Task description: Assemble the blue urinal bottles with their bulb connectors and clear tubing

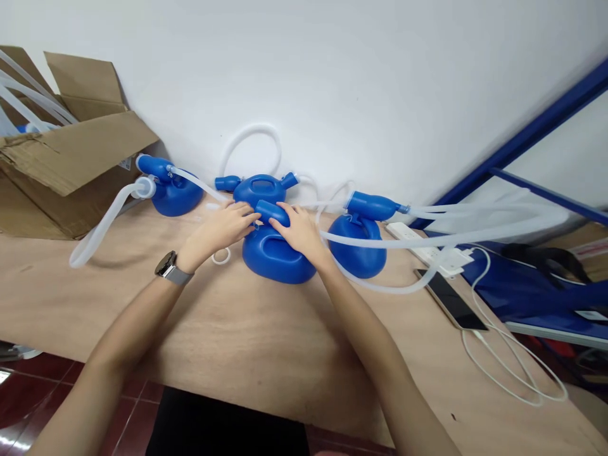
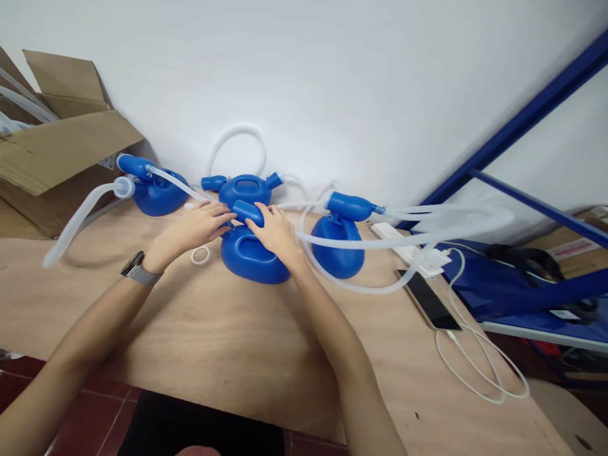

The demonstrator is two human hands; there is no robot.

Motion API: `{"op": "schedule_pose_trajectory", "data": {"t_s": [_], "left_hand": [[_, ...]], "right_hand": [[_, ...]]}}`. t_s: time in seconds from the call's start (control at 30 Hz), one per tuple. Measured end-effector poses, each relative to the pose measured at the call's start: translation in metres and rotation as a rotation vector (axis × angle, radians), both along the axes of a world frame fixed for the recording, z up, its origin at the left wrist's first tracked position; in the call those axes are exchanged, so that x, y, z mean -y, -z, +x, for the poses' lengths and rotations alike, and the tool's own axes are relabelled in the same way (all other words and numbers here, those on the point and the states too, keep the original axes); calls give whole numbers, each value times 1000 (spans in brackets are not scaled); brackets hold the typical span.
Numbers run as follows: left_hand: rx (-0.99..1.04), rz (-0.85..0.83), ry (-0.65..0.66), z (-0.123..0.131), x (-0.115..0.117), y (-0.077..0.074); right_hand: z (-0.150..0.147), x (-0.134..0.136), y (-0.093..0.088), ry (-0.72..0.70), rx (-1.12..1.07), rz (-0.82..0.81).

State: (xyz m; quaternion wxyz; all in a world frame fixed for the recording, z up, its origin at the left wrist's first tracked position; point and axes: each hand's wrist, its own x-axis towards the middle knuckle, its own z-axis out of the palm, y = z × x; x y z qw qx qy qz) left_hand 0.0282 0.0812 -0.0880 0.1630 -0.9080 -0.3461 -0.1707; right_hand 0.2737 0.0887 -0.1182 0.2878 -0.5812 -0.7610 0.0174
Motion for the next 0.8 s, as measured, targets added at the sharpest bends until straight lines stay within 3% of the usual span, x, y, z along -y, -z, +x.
{"op": "schedule_pose_trajectory", "data": {"t_s": [0.13, 0.3, 0.37, 0.53, 0.6, 0.7, 0.73, 0.8], "left_hand": [[12, -44, 40, 3, -10, 11], [70, 18, -13, 10, -17, 22], [241, 19, -50, 15, -20, 32], [910, -81, -93, 34, -19, 53], [1156, -125, -125, 36, -19, 51], [1468, -144, -237, 22, -28, 37], [1483, -156, -269, 13, -33, 30], [1274, -246, -304, -9, -42, 17]], "right_hand": [[4, 1, -11, 29, -73, -215], [4, 1, -15, -27, -111, -263], [3, 2, -14, -55, -122, -275], [5, 3, -12, -83, -131, -231], [7, 3, -12, -104, -142, -222], [12, 2, -14, -139, -167, -235], [14, 2, -15, -155, -175, -235], [17, 2, -16, -186, -184, -233]]}}
